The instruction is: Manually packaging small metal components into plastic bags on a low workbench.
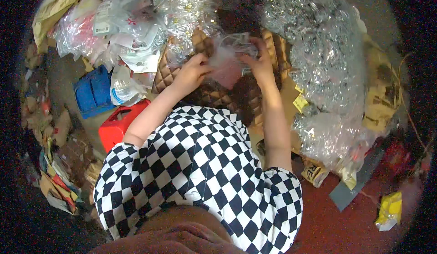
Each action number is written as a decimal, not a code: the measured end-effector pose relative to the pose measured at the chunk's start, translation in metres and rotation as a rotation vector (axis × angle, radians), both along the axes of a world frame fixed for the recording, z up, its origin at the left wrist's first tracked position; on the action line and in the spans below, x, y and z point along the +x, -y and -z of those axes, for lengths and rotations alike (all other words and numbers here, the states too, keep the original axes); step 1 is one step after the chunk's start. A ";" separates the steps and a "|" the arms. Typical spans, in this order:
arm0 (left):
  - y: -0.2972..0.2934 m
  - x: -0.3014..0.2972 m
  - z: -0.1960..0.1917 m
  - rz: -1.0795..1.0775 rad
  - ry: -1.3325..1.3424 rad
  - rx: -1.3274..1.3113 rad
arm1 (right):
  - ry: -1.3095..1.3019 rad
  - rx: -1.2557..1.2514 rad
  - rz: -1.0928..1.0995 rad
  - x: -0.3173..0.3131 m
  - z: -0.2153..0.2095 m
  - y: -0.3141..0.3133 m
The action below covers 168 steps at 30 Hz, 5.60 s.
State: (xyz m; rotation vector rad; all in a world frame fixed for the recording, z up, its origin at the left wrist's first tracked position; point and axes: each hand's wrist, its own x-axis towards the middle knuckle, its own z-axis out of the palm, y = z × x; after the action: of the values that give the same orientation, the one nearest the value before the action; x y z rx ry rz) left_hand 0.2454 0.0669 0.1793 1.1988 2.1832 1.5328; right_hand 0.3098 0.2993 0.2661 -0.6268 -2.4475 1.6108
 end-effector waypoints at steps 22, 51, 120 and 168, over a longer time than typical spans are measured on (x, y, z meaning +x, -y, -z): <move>-0.048 0.020 -0.044 0.668 -0.105 0.183 | 0.015 0.519 -0.301 0.084 -0.061 0.046; -0.060 0.012 -0.043 0.646 -0.206 0.055 | 0.396 0.785 -0.542 0.114 0.021 0.014; 0.027 0.003 0.015 -0.137 0.109 -0.302 | 0.548 0.707 -0.273 -0.079 0.113 -0.044; -0.088 -0.002 -0.085 0.826 -0.213 0.132 | 0.123 1.035 -0.446 0.106 -0.010 0.011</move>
State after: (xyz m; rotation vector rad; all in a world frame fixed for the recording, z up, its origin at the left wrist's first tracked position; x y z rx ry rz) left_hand 0.2436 0.1552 0.2639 2.0297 1.3629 1.2138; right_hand 0.4156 0.2879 0.2761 0.0022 -3.1309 0.1764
